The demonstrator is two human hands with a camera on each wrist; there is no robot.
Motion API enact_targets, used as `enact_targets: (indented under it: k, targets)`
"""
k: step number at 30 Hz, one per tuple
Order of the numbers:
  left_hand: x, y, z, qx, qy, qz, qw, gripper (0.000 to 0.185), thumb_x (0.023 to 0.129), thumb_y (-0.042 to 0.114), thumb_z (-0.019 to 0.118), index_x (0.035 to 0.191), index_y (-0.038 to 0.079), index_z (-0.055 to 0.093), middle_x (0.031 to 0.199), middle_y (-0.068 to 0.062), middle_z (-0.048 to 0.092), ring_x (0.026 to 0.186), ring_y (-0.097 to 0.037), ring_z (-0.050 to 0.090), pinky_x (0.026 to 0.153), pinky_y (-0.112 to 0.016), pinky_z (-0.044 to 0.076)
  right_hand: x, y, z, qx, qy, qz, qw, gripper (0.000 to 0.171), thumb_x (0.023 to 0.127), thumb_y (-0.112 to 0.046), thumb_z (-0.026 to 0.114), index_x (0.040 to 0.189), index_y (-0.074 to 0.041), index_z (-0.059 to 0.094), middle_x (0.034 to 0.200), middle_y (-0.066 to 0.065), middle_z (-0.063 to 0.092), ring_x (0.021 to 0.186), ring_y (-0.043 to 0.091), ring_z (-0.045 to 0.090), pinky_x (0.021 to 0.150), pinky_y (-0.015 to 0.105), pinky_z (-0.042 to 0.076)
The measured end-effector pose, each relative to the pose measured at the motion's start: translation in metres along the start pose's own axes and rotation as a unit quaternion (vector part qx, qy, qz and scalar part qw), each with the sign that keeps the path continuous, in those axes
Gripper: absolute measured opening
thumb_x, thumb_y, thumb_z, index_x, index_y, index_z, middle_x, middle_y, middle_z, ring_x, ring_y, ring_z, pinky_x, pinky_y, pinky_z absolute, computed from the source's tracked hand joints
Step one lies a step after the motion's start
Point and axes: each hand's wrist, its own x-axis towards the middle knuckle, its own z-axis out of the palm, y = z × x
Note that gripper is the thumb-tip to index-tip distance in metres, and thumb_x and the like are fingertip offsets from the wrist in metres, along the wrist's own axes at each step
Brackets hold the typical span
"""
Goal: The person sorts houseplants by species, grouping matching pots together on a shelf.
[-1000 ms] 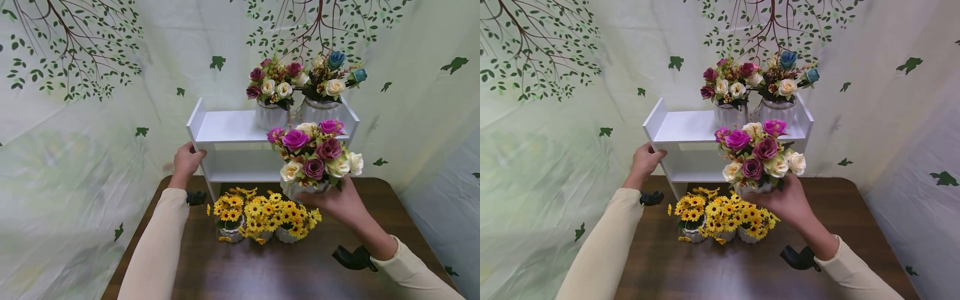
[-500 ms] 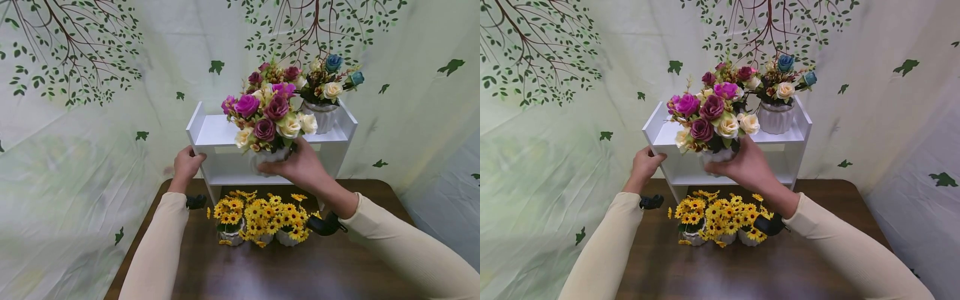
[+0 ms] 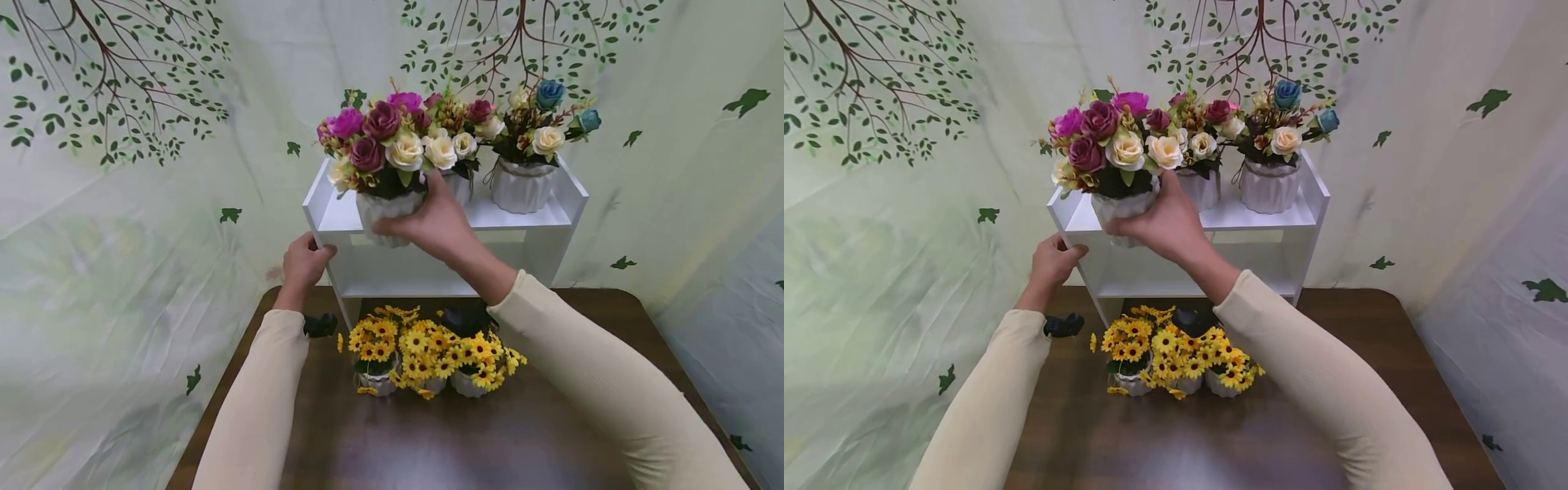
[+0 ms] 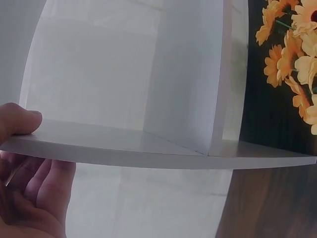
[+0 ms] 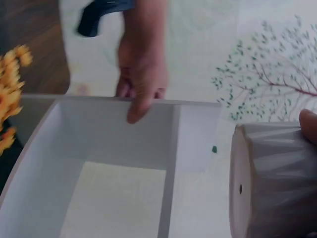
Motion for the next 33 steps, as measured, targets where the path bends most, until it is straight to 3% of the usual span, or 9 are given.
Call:
enact_targets:
  k: [7,17,20,27,33]
  targets:
    - [-0.001,0.007,-0.002,-0.027,-0.002,0.003,0.9996,0.046,0.091,0.024,0.059,0.134,0.007,0.058,0.135,-0.018,0.062,0.122,-0.036,0.059,0.105,-0.054,0.047,0.022,-0.008,0.010,-0.016,0.021,0.018,0.999,0.096,0.065,-0.022,0.092,0.145,-0.018,0.040,0.143,0.002,0.055,0.131,0.018,0.052,0.113,0.036,0.038]
    - [-0.005,0.001,0.003,-0.046,-0.005,-0.004,0.9989,0.045,0.092,0.024,0.061,0.135,0.008,0.058,0.136,-0.017,0.062,0.122,-0.036,0.059,0.106,-0.054,0.047,0.040,0.009,0.028,-0.023,0.047,0.030,0.998,0.084,0.066,-0.020,0.091,0.138,-0.013,0.049,0.138,0.005,0.059,0.129,0.021,0.055,0.113,0.037,0.039]
    - [-0.006,0.000,0.003,-0.045,-0.003,-0.009,0.9989,0.046,0.093,0.024,0.061,0.136,0.009,0.058,0.137,-0.016,0.061,0.123,-0.036,0.059,0.107,-0.055,0.046,0.045,0.014,0.034,-0.033,0.053,0.036,0.997,0.086,0.066,-0.022,0.091,0.140,-0.012,0.048,0.141,0.006,0.058,0.132,0.022,0.052,0.115,0.038,0.037]
    - [-0.005,0.001,-0.001,-0.022,0.002,-0.011,0.9997,0.045,0.092,0.024,0.059,0.134,0.007,0.058,0.134,-0.017,0.063,0.120,-0.035,0.059,0.104,-0.054,0.048,0.059,0.017,0.049,0.003,0.058,0.075,0.995,0.091,0.068,-0.016,0.090,0.145,-0.010,0.041,0.149,0.009,0.051,0.140,0.023,0.045,0.119,0.036,0.033]
    - [-0.003,0.002,-0.002,-0.014,0.006,0.001,0.9999,0.044,0.091,0.022,0.059,0.131,0.005,0.060,0.129,-0.018,0.065,0.115,-0.034,0.060,0.100,-0.052,0.049,0.067,0.025,0.059,-0.034,0.076,0.100,0.992,0.096,0.069,-0.023,0.089,0.149,-0.011,0.036,0.152,0.008,0.048,0.142,0.025,0.043,0.119,0.036,0.032]
